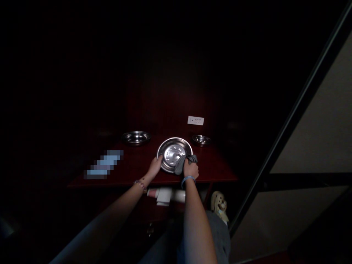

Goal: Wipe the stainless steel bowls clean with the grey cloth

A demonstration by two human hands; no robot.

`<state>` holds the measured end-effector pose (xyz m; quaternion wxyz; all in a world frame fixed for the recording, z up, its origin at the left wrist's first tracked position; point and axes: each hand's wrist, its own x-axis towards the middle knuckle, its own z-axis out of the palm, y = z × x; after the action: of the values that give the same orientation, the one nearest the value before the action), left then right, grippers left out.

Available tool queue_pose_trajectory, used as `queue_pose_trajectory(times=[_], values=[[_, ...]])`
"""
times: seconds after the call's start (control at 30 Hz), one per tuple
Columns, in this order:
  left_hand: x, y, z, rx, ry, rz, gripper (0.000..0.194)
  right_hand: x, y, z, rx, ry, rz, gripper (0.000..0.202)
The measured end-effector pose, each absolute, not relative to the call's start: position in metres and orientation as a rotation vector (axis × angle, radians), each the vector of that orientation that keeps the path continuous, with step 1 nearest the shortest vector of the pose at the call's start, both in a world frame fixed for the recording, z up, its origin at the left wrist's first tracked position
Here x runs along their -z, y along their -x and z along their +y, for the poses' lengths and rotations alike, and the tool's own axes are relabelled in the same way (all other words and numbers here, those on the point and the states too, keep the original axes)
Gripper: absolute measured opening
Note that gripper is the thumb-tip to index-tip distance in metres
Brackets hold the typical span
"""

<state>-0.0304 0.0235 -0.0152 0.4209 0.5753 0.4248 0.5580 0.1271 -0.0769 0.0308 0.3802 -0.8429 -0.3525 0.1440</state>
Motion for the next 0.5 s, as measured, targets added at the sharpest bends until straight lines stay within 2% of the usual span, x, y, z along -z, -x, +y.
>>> queue_pose_trajectory(times=[0.3,0.5], values=[[0.0065,0.0320,0.0132,-1.451,-1.329,1.109,0.033,-0.0336,-0.1235,-0.0761,-0.426,2.030,-0.729,0.084],[0.0086,0.0322,0.0170,-1.487,-1.300,1.130,0.032,-0.0368,-0.1290,-0.0767,-0.272,1.907,-0.554,0.070]])
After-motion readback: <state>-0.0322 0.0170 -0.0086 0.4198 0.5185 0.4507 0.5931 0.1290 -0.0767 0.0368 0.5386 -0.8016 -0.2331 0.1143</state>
